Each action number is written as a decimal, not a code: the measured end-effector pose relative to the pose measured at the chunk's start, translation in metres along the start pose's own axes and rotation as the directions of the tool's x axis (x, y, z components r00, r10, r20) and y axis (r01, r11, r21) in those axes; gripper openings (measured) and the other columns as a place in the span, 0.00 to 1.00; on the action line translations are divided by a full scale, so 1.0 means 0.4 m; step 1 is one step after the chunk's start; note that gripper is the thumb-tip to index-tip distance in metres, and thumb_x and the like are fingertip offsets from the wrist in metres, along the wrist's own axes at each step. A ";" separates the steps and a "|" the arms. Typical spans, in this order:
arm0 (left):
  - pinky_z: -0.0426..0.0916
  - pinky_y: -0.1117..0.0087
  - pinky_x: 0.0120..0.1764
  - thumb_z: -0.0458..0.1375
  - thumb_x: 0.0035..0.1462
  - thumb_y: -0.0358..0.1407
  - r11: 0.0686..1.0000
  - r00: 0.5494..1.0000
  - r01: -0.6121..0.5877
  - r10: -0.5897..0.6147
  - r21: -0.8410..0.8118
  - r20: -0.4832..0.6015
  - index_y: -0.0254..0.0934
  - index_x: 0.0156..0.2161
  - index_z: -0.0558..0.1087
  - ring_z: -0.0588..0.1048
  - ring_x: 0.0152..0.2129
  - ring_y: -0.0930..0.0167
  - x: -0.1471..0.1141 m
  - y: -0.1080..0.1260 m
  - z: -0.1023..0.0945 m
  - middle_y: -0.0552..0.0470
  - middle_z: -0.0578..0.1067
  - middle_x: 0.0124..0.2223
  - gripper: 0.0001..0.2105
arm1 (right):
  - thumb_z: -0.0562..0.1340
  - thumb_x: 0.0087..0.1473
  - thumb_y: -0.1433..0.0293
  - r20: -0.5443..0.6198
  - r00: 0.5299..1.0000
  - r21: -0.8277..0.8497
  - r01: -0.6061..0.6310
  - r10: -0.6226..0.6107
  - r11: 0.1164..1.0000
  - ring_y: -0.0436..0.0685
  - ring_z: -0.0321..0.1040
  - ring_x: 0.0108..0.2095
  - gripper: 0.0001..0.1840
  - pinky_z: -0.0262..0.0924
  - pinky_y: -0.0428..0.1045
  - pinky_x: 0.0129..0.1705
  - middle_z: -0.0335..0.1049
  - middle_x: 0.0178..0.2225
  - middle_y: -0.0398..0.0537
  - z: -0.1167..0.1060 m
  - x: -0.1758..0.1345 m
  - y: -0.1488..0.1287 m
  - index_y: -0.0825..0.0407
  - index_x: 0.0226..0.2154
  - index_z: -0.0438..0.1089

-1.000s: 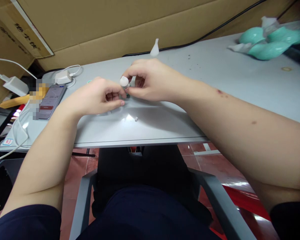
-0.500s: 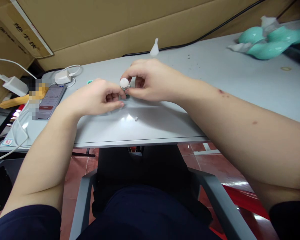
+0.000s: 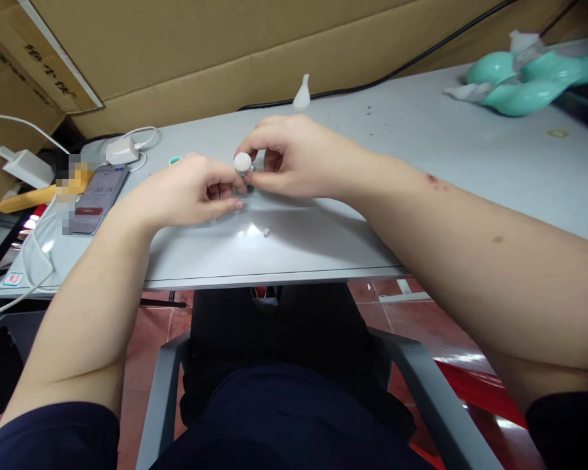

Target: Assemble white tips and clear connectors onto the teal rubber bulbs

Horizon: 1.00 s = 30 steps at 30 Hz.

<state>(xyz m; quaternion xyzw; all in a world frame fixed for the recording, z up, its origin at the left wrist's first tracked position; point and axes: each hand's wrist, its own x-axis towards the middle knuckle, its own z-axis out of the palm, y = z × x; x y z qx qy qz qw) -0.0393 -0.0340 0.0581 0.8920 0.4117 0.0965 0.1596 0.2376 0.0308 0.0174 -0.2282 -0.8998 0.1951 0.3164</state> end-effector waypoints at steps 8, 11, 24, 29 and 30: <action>0.74 0.62 0.41 0.67 0.76 0.40 0.999 1.000 -0.006 0.005 0.031 0.015 0.42 0.53 0.90 0.81 0.34 0.65 0.003 0.013 0.001 0.48 0.90 0.41 0.10 | 0.73 0.68 0.76 0.010 1.000 -0.023 -0.003 0.004 1.000 0.67 0.86 0.58 0.08 0.79 0.60 0.64 0.90 0.56 0.54 -0.001 0.006 -0.012 0.48 0.48 0.84; 0.73 0.62 0.41 0.66 0.75 0.40 0.999 1.000 -0.016 0.016 0.031 0.016 0.42 0.52 0.90 0.81 0.34 0.65 0.003 0.017 0.002 0.48 0.89 0.41 0.10 | 0.73 0.68 0.75 0.001 1.000 -0.024 0.006 -0.006 1.000 0.68 0.86 0.60 0.08 0.78 0.61 0.66 0.90 0.55 0.54 -0.002 0.005 -0.012 0.48 0.47 0.84; 0.70 0.63 0.40 0.68 0.74 0.38 0.997 0.999 -0.039 0.038 0.065 0.014 0.42 0.50 0.89 0.79 0.30 0.67 0.004 0.038 0.006 0.50 0.87 0.37 0.07 | 0.73 0.71 0.67 0.017 1.000 0.003 -0.021 0.021 1.000 0.67 0.86 0.57 0.05 0.78 0.56 0.53 0.89 0.56 0.55 -0.005 0.003 -0.008 0.46 0.48 0.85; 0.70 0.64 0.40 0.67 0.74 0.39 0.998 0.999 -0.033 0.033 0.047 0.009 0.42 0.50 0.89 0.78 0.30 0.68 0.003 0.033 0.008 0.50 0.87 0.37 0.08 | 0.72 0.70 0.67 0.007 1.000 -0.002 -0.005 0.005 1.000 0.67 0.86 0.56 0.06 0.79 0.57 0.55 0.89 0.54 0.55 -0.004 0.002 -0.003 0.47 0.49 0.86; 0.70 0.64 0.40 0.68 0.74 0.40 0.999 0.999 -0.032 0.032 0.042 0.007 0.42 0.51 0.90 0.79 0.30 0.68 0.003 0.032 0.008 0.50 0.87 0.37 0.08 | 0.72 0.71 0.67 0.003 1.000 -0.003 0.001 -0.001 1.000 0.68 0.86 0.56 0.06 0.79 0.58 0.56 0.88 0.54 0.55 -0.003 0.002 -0.002 0.47 0.49 0.86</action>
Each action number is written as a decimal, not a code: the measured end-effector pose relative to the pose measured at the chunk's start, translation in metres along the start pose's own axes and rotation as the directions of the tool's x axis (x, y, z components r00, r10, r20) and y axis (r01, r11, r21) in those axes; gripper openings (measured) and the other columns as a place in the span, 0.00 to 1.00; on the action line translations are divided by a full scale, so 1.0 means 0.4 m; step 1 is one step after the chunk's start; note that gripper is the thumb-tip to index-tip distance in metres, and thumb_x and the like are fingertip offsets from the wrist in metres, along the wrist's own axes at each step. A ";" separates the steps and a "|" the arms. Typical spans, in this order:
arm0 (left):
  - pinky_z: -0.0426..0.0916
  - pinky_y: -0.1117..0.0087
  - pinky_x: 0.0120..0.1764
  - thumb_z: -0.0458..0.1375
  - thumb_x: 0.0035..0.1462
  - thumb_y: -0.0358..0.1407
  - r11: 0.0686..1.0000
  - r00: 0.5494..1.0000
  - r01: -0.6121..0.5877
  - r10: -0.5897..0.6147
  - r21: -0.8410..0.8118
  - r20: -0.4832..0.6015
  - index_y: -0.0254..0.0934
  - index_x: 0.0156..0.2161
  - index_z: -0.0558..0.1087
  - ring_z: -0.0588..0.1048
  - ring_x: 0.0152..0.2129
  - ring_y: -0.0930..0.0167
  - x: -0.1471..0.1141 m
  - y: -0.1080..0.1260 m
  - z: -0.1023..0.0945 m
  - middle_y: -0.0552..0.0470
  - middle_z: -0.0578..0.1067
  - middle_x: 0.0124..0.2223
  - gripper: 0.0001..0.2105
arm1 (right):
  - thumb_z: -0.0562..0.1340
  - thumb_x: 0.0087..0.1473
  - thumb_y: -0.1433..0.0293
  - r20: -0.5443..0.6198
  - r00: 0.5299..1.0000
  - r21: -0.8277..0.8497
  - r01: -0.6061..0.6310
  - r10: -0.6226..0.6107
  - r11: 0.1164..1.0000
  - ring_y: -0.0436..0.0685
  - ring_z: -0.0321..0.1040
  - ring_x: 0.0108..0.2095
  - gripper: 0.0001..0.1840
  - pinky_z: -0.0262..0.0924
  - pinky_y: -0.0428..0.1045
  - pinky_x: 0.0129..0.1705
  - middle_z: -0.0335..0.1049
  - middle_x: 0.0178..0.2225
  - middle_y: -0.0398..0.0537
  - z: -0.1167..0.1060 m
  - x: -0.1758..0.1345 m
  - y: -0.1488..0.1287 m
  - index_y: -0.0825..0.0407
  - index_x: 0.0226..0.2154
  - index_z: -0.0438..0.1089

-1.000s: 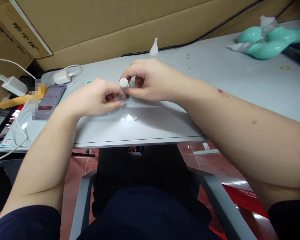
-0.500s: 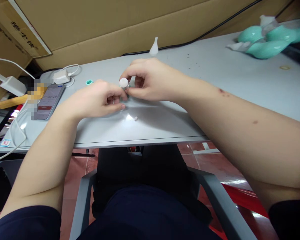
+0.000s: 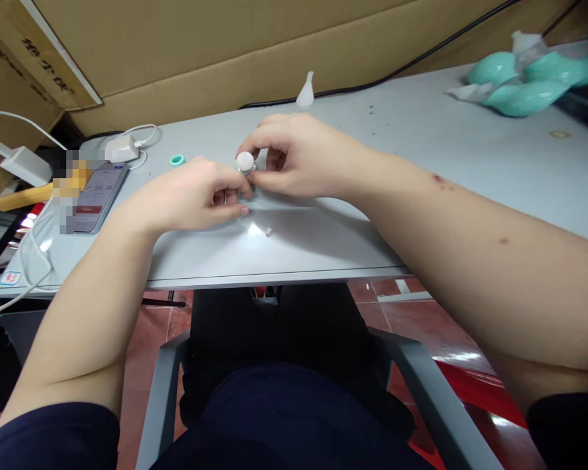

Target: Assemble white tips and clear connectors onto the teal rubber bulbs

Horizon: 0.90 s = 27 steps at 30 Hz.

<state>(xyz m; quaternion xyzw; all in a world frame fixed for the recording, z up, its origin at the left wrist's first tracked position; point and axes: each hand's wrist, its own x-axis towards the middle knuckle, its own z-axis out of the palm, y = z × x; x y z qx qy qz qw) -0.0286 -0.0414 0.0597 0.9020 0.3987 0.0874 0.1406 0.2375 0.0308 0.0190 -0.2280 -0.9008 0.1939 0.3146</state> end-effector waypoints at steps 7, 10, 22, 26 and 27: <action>0.70 0.62 0.40 0.67 0.74 0.40 1.000 1.000 0.013 -0.013 0.011 0.013 0.43 0.51 0.90 0.78 0.30 0.66 0.001 0.002 -0.001 0.49 0.88 0.38 0.09 | 0.73 0.68 0.70 0.007 1.000 -0.009 0.018 -0.018 1.000 0.69 0.85 0.60 0.07 0.79 0.61 0.65 0.89 0.54 0.54 0.000 0.003 0.005 0.46 0.48 0.86; 0.69 0.62 0.41 0.67 0.75 0.40 1.000 1.000 0.021 -0.021 0.012 0.018 0.43 0.52 0.90 0.78 0.30 0.66 0.001 0.002 -0.002 0.49 0.87 0.38 0.09 | 0.71 0.67 0.71 0.006 1.000 -0.010 0.014 -0.014 1.000 0.70 0.85 0.60 0.10 0.79 0.61 0.65 0.89 0.54 0.54 -0.002 0.002 0.000 0.46 0.48 0.86; 0.69 0.63 0.40 0.68 0.75 0.40 1.000 1.000 0.015 -0.015 0.008 0.022 0.43 0.50 0.89 0.78 0.30 0.67 0.001 0.005 -0.001 0.51 0.86 0.36 0.08 | 0.71 0.68 0.70 0.013 1.000 -0.015 -0.003 0.003 1.000 0.69 0.86 0.57 0.10 0.80 0.60 0.61 0.89 0.55 0.55 -0.004 -0.001 -0.007 0.46 0.49 0.87; 0.70 0.63 0.39 0.68 0.74 0.39 1.000 1.000 0.012 -0.012 0.011 0.022 0.43 0.50 0.89 0.78 0.29 0.67 0.002 0.008 -0.001 0.51 0.86 0.36 0.08 | 0.73 0.70 0.67 0.021 1.000 -0.013 -0.020 0.020 1.000 0.68 0.86 0.54 0.07 0.81 0.59 0.57 0.89 0.57 0.55 -0.004 -0.003 -0.005 0.45 0.50 0.87; 0.70 0.63 0.39 0.68 0.74 0.39 1.000 1.000 0.014 -0.015 0.013 0.025 0.43 0.50 0.89 0.78 0.29 0.68 0.002 0.008 -0.001 0.51 0.86 0.36 0.08 | 0.73 0.70 0.67 0.021 1.000 -0.013 -0.022 0.023 1.000 0.68 0.86 0.54 0.07 0.81 0.59 0.55 0.89 0.57 0.54 -0.005 -0.003 -0.006 0.45 0.49 0.87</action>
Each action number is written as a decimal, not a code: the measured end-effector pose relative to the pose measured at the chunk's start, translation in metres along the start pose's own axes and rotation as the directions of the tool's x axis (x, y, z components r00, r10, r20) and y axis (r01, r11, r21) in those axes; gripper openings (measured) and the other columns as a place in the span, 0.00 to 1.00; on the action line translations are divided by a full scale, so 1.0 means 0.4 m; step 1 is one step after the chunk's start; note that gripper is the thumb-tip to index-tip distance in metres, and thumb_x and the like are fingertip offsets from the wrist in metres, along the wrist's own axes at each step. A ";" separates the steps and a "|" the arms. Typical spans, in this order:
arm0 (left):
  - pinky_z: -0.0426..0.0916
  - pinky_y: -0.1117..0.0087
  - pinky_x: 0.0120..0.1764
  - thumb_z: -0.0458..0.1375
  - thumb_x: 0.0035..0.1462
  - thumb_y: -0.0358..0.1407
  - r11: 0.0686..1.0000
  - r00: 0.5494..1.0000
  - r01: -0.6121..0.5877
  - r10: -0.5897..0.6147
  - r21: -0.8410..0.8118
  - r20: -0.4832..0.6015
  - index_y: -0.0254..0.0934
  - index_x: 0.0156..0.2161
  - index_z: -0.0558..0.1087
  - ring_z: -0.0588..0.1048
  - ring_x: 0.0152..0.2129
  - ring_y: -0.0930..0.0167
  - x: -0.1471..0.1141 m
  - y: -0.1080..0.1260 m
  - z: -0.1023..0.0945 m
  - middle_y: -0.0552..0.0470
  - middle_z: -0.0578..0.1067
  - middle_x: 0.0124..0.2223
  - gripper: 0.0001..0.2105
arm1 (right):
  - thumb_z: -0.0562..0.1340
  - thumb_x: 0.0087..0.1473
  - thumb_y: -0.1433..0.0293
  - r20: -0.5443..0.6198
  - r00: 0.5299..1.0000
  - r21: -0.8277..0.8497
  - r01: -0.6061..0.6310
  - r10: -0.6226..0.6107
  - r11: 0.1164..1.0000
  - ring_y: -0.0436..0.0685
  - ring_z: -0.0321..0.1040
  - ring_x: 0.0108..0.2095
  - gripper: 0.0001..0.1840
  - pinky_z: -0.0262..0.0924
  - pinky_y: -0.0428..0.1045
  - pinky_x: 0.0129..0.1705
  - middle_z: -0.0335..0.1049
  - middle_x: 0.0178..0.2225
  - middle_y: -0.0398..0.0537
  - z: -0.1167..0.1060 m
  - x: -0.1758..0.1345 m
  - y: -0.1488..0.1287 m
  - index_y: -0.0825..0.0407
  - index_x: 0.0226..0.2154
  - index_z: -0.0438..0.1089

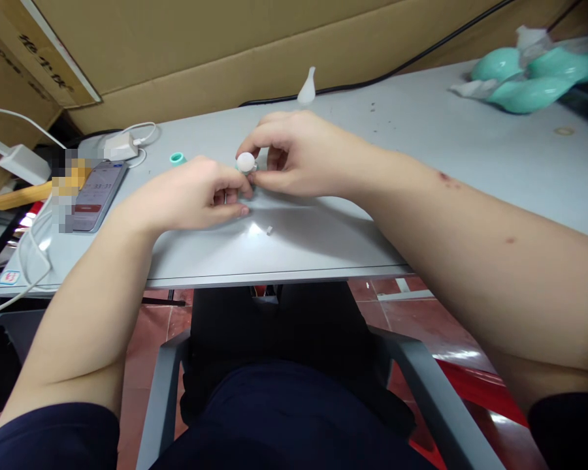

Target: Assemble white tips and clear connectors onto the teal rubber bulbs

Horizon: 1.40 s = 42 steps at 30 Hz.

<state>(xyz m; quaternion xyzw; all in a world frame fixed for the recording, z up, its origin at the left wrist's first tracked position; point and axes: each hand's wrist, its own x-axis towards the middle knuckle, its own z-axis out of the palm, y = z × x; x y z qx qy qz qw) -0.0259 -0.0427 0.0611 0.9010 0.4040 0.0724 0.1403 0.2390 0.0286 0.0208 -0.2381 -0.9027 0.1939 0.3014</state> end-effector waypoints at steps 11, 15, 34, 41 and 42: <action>0.70 0.63 0.39 0.68 0.74 0.40 1.000 1.000 -0.011 0.011 -0.012 -0.019 0.43 0.50 0.90 0.78 0.29 0.68 0.000 -0.009 0.006 0.51 0.87 0.37 0.08 | 0.72 0.69 0.70 0.005 0.999 0.003 0.047 -0.047 0.999 0.68 0.85 0.59 0.08 0.79 0.59 0.61 0.89 0.56 0.55 0.000 0.002 0.001 0.47 0.50 0.86; 0.70 0.63 0.39 0.68 0.74 0.40 1.000 1.000 -0.012 0.012 -0.008 -0.019 0.43 0.50 0.90 0.79 0.30 0.68 0.000 -0.010 0.005 0.51 0.87 0.37 0.08 | 0.71 0.69 0.71 0.000 1.000 0.011 0.011 -0.011 1.000 0.69 0.87 0.58 0.09 0.80 0.60 0.62 0.89 0.56 0.53 0.000 0.000 -0.005 0.45 0.48 0.86; 0.72 0.62 0.39 0.66 0.73 0.44 1.000 0.999 0.010 -0.011 -0.020 -0.044 0.44 0.50 0.90 0.80 0.31 0.66 0.001 -0.016 0.011 0.48 0.89 0.39 0.11 | 0.68 0.69 0.76 -0.041 0.998 -0.017 0.043 -0.044 0.999 0.67 0.84 0.56 0.09 0.78 0.58 0.59 0.85 0.48 0.50 0.007 0.004 -0.009 0.44 0.40 0.79; 0.72 0.61 0.39 0.66 0.71 0.43 1.000 0.999 0.008 -0.009 -0.023 -0.051 0.44 0.49 0.90 0.79 0.31 0.65 0.003 -0.023 0.011 0.49 0.88 0.38 0.11 | 0.70 0.68 0.74 -0.041 0.999 -0.024 -0.009 0.008 1.000 0.68 0.84 0.55 0.09 0.78 0.59 0.55 0.86 0.48 0.50 0.004 0.008 -0.010 0.42 0.38 0.76; 0.72 0.61 0.39 0.66 0.72 0.43 1.000 0.999 0.012 -0.013 -0.022 -0.051 0.45 0.49 0.90 0.79 0.31 0.65 0.003 -0.025 0.011 0.49 0.88 0.38 0.10 | 0.70 0.67 0.75 -0.046 0.999 -0.018 -0.011 0.010 1.000 0.68 0.84 0.54 0.10 0.77 0.59 0.55 0.86 0.48 0.50 0.005 0.009 -0.010 0.42 0.38 0.75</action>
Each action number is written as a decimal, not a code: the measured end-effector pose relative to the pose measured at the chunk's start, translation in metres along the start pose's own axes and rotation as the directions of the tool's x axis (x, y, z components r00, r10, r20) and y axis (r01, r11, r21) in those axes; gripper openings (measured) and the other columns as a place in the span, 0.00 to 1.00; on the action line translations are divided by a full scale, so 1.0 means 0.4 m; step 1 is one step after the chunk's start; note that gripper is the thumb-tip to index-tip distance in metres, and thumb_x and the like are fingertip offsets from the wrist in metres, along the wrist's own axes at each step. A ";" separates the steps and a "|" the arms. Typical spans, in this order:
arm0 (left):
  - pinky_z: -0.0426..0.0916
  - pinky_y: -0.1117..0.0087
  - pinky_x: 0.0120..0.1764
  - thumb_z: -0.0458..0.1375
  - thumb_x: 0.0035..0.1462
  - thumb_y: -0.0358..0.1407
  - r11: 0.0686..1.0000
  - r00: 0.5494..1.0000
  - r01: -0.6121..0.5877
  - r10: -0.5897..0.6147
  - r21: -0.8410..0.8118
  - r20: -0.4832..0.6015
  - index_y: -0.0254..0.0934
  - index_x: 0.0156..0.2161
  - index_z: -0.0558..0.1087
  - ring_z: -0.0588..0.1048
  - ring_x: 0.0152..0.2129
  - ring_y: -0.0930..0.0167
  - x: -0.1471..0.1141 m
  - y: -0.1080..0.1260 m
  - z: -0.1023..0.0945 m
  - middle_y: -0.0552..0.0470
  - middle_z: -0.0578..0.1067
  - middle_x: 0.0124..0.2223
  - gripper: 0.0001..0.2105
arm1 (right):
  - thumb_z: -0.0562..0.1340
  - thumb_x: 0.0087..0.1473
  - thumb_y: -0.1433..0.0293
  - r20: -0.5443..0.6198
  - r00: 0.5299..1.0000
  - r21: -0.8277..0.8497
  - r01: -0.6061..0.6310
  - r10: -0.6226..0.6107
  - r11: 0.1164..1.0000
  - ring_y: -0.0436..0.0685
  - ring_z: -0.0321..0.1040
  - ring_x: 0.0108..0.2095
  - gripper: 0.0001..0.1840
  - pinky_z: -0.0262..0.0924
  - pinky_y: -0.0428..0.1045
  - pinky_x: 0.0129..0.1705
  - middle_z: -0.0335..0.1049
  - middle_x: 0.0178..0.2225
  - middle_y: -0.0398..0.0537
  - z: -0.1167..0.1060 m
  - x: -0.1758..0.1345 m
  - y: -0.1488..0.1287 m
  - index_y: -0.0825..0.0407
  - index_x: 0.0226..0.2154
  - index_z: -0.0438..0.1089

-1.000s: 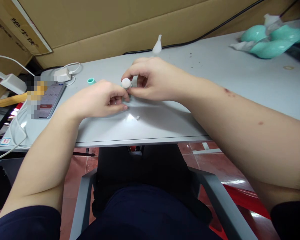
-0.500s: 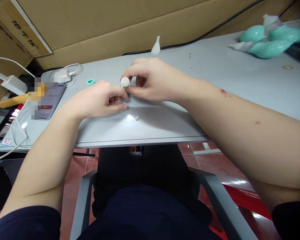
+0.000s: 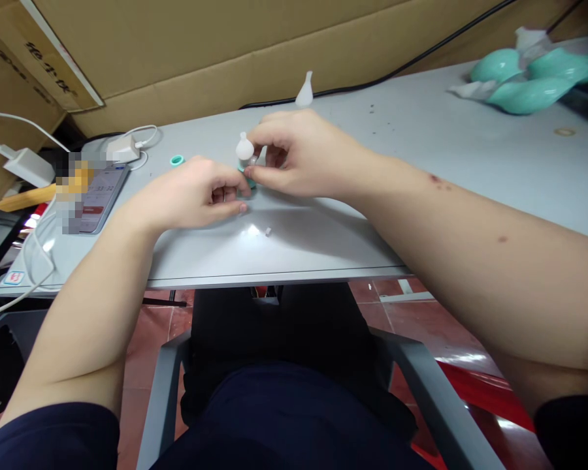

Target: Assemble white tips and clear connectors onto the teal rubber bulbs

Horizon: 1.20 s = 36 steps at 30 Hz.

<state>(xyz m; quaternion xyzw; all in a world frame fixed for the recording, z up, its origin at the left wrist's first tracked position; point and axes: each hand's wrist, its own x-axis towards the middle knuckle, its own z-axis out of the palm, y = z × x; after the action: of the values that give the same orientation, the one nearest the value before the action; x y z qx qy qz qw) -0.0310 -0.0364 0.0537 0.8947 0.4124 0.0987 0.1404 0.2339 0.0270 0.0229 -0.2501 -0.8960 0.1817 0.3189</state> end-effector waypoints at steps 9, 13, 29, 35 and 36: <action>0.74 0.60 0.40 0.68 0.70 0.43 1.000 0.999 0.007 -0.007 -0.008 -0.033 0.46 0.48 0.90 0.81 0.32 0.64 0.000 -0.007 0.006 0.50 0.89 0.39 0.09 | 0.71 0.59 0.82 -0.025 0.999 0.096 -0.029 0.031 0.995 0.63 0.81 0.48 0.16 0.73 0.56 0.49 0.80 0.37 0.44 0.005 0.010 -0.001 0.43 0.37 0.75; 0.75 0.60 0.41 0.69 0.70 0.43 1.000 0.999 0.008 -0.009 -0.024 -0.052 0.45 0.48 0.90 0.81 0.34 0.64 0.001 -0.011 0.006 0.49 0.90 0.39 0.09 | 0.70 0.59 0.82 -0.038 0.995 0.150 -0.090 0.096 0.985 0.61 0.78 0.40 0.15 0.69 0.56 0.41 0.79 0.34 0.42 0.007 0.007 -0.010 0.42 0.36 0.76; 0.82 0.51 0.47 0.77 0.72 0.56 0.984 0.927 0.111 -0.152 -0.138 -0.342 0.46 0.46 0.83 0.83 0.40 0.61 0.006 -0.001 0.017 0.48 0.89 0.47 0.17 | 0.78 0.63 0.72 -0.050 0.987 0.316 -0.129 0.152 0.940 0.59 0.71 0.37 0.12 0.66 0.56 0.39 0.74 0.32 0.42 0.009 0.015 -0.009 0.41 0.36 0.76; 0.84 0.53 0.52 0.74 0.76 0.59 0.990 0.918 0.111 -0.137 -0.090 -0.372 0.44 0.53 0.85 0.86 0.46 0.60 0.014 -0.005 0.030 0.46 0.91 0.54 0.20 | 0.83 0.62 0.64 -0.097 0.980 0.347 -0.128 0.171 0.929 0.60 0.71 0.37 0.22 0.69 0.56 0.39 0.74 0.33 0.41 0.017 0.022 -0.012 0.40 0.37 0.69; 0.84 0.53 0.53 0.73 0.77 0.58 0.990 0.924 0.108 -0.134 -0.092 -0.359 0.44 0.52 0.86 0.87 0.47 0.59 0.016 -0.003 0.031 0.45 0.91 0.54 0.19 | 0.84 0.62 0.62 -0.098 0.980 0.365 -0.124 0.171 0.923 0.60 0.72 0.37 0.23 0.70 0.56 0.39 0.75 0.35 0.41 0.017 0.022 -0.013 0.40 0.38 0.68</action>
<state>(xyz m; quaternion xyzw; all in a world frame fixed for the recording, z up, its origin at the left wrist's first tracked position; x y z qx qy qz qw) -0.0243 -0.0328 0.0422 0.8281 0.4821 0.2683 0.0989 0.2215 0.0266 0.0247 -0.2660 -0.8044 0.3482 0.4012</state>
